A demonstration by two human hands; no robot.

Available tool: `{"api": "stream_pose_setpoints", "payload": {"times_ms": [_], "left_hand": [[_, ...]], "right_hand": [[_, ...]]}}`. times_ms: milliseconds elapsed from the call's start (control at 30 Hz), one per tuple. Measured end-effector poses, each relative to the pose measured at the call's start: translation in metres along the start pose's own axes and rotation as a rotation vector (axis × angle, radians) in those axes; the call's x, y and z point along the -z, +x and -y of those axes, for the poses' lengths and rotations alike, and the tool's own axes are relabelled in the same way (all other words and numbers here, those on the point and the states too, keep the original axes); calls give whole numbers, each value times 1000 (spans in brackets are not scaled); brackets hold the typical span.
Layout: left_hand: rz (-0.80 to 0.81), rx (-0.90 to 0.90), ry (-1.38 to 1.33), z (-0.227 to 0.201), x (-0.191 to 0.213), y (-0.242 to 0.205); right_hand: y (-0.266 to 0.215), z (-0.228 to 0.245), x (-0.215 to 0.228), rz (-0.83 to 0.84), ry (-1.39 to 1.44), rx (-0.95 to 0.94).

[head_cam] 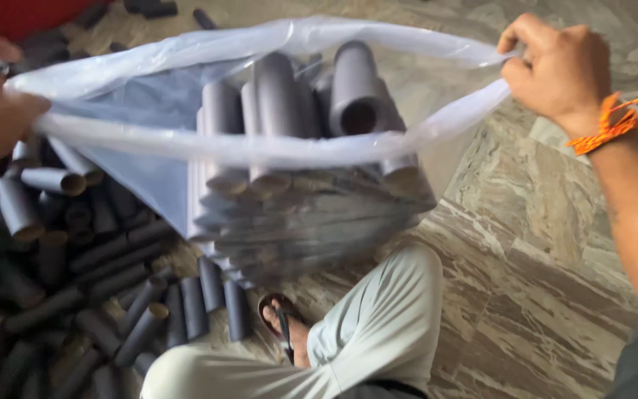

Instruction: The person sits on the floor and repeatedly picks up bundles of grey cardboard cylinders from a large pile. They place the cylinders into a white plastic bag, arranging them in rows. The person continues this process, filling the bag with the cylinders.

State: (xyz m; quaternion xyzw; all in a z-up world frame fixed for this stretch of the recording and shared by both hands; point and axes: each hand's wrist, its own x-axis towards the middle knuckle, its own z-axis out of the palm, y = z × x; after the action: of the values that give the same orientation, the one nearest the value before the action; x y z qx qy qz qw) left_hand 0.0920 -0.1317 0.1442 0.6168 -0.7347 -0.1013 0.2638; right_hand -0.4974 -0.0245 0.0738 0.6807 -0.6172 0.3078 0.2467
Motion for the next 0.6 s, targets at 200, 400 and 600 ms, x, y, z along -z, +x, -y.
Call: {"api": "stream_pose_setpoints", "payload": {"times_ms": [200,400,600], "left_hand": [[-82,-642,76,-98,-63,-62],[44,-874,360,-192,-129,-49],[-37,-1012,49,-237,-174,-44]], "right_hand": [[-9,46,-41,366,1066,-692],[-33,43,-51,179,1435,-421],[-14,20,-33,-146,1658,-474]]}}
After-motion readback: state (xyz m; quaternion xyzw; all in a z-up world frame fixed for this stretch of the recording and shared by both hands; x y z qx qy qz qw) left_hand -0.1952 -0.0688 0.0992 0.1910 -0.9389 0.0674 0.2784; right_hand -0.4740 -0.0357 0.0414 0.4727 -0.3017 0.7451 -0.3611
